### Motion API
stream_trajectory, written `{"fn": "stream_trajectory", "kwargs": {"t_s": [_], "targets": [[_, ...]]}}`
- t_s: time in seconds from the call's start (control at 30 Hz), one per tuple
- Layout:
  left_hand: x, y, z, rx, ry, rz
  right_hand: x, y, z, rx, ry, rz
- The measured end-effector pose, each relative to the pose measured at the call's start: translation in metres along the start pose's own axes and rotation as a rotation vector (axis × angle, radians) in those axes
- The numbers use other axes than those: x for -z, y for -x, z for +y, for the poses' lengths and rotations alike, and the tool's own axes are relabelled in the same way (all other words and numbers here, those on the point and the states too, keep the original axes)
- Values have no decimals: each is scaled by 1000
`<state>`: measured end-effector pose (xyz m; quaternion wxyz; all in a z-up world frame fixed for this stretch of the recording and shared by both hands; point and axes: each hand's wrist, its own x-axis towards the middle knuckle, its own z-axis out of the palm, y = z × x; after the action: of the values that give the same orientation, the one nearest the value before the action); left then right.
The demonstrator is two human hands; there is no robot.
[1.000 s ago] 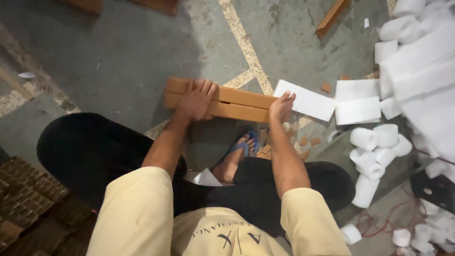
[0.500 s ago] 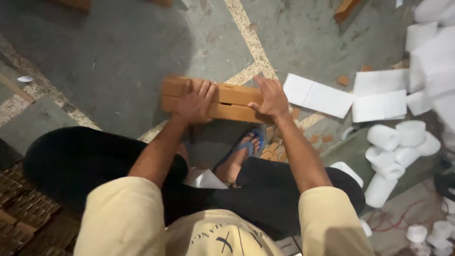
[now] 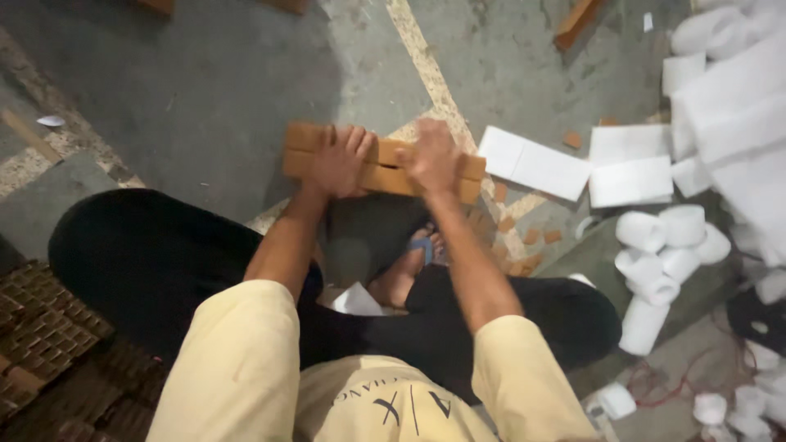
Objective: The person sits on the floor and assembles small wooden boxes by hand. They pick up flat wooden pieces, fold them into box shapes, and press the edges together to form the structure.
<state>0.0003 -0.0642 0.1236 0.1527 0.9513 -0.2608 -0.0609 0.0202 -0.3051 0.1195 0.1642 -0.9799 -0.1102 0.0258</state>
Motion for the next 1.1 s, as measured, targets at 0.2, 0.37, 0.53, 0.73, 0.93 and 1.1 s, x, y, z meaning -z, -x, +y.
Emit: {"fn": "stream_trajectory", "kwargs": {"t_s": [0.2,0.37,0.53,0.73,0.93,1.1], "targets": [[-9,-4,-5,-3,-48,-77,-21,24,-3,105,51,-5],[6,-3,0,10,27,13,33,55,161,-715,134,-129],[9,0,-2,33,74,-54,24,37,170,-628,-13,154],[-2,-9,-5,-19,80,82,-32,25,-17,240,-76,-151],[-7,0,0,30,54,-102,23,41,64,-81,-18,-156],[6,5,-8,-6,59,10,52,53,86,-203,137,-43]]}}
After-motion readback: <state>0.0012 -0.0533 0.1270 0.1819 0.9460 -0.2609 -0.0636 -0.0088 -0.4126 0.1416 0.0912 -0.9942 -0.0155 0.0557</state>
